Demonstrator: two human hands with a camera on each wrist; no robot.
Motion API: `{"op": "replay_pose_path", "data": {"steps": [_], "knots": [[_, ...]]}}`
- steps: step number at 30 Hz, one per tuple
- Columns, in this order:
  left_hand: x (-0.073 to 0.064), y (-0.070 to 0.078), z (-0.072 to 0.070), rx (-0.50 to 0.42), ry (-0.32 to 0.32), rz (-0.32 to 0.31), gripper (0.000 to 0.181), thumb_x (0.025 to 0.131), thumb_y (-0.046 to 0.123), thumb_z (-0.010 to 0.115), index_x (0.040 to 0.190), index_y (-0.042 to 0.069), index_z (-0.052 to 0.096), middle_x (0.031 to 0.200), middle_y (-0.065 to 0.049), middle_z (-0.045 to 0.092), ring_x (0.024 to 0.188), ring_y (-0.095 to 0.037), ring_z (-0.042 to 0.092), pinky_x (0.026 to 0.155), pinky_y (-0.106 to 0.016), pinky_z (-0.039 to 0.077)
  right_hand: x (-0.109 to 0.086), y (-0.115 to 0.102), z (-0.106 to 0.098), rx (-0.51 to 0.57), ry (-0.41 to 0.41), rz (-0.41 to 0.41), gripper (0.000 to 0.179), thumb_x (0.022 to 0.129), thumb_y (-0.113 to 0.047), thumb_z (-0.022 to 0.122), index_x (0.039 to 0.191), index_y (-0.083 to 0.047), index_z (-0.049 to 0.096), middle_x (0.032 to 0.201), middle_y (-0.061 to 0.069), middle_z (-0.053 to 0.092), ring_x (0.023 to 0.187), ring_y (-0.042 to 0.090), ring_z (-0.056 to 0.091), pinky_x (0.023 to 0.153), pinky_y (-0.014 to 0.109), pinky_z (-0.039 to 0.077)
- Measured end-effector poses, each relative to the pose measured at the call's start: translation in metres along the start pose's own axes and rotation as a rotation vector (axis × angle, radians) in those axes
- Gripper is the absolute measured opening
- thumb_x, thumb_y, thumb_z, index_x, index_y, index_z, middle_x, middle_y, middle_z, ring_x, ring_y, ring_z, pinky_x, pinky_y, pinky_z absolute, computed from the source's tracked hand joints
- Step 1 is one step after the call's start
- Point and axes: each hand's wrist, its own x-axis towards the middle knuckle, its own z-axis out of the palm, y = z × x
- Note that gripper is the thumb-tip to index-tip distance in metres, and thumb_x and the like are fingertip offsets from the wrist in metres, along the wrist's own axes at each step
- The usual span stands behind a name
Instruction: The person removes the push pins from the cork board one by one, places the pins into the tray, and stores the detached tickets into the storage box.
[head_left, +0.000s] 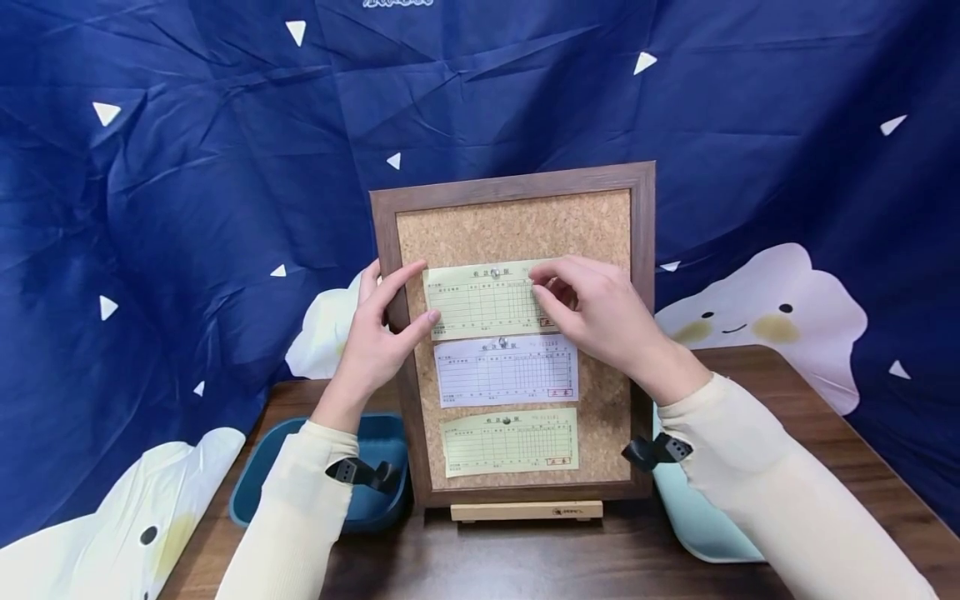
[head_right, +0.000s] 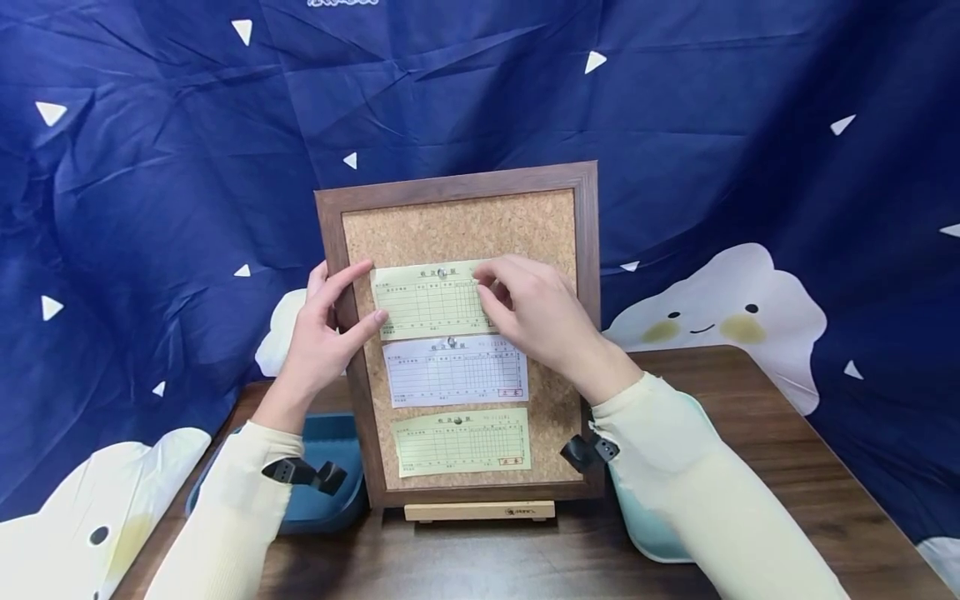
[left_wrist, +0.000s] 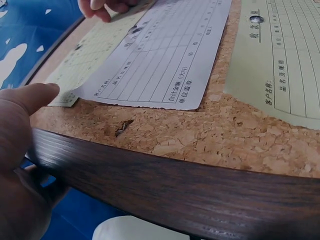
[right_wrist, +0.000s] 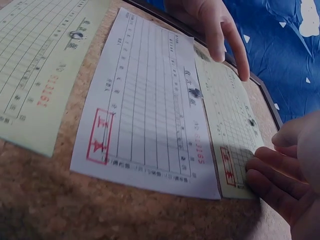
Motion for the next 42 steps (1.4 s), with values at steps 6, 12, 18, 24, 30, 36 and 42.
{"op": "replay_pose_path", "data": {"steps": [6,12,18,24,30,36,42], "knots": [[0.000,0.002,0.002,0.010,0.008,0.000,0.060,0.098,0.012,0.079,0.154,0.017,0.060,0.174,-0.008,0.017,0.151,-0.026,0.040,0.112,-0.051,0.045,0.007,-0.006,0.004,-0.011,-0.007,0.035,0.015,0.099,-0.002,0.072,0.112,0.002,0.078,0.094,0.012,0.078,0.077,0.022,0.071,0.071,0.039,0.058],[-0.001,0.002,0.001,0.053,0.021,0.007,0.058,0.098,0.013,0.080,0.153,0.017,0.061,0.175,-0.009,0.018,0.159,-0.027,0.028,0.118,-0.056,0.040,0.011,-0.008,0.010,-0.013,-0.014,0.076,0.015,0.101,-0.003,0.070,0.112,0.001,0.079,0.094,0.012,0.079,0.077,0.021,0.071,0.071,0.040,0.057],[-0.003,0.001,0.002,0.078,0.028,0.026,0.056,0.098,0.013,0.080,0.151,0.016,0.063,0.175,-0.011,0.019,0.162,-0.030,0.022,0.120,-0.061,0.037,0.014,-0.011,0.015,0.019,-0.028,0.099,0.015,0.101,-0.004,0.070,0.112,0.002,0.078,0.098,0.014,0.079,0.078,0.023,0.072,0.073,0.040,0.060],[-0.003,0.000,0.003,0.088,0.038,0.048,0.048,0.099,0.013,0.079,0.146,0.015,0.067,0.174,-0.012,0.021,0.163,-0.026,0.018,0.122,-0.062,0.034,0.016,-0.014,0.019,0.032,-0.030,0.124,0.015,0.101,-0.005,0.070,0.112,0.002,0.078,0.095,0.013,0.079,0.078,0.022,0.071,0.073,0.040,0.059],[-0.002,0.002,0.004,0.065,0.048,0.041,0.042,0.098,0.012,0.080,0.138,0.011,0.070,0.173,-0.014,0.021,0.162,-0.029,0.019,0.124,-0.063,0.031,0.017,-0.015,0.021,0.038,-0.014,0.139,0.015,0.101,-0.005,0.070,0.112,0.002,0.078,0.095,0.013,0.079,0.078,0.023,0.071,0.074,0.039,0.058],[-0.001,0.005,0.007,0.048,0.061,0.017,0.038,0.096,0.013,0.082,0.131,0.010,0.071,0.170,-0.017,0.022,0.162,-0.030,0.016,0.128,-0.065,0.021,0.019,-0.017,0.025,0.030,0.003,0.151,0.015,0.100,-0.003,0.070,0.111,0.003,0.078,0.093,0.013,0.078,0.076,0.023,0.069,0.073,0.037,0.055],[-0.003,0.007,0.008,0.048,0.039,-0.031,0.033,0.096,0.015,0.082,0.125,0.006,0.070,0.170,-0.018,0.017,0.161,-0.035,0.016,0.127,-0.067,0.022,0.019,-0.020,0.029,0.038,0.024,0.192,0.014,0.099,-0.003,0.070,0.109,0.003,0.078,0.089,0.013,0.077,0.075,0.024,0.067,0.073,0.037,0.053]]}}
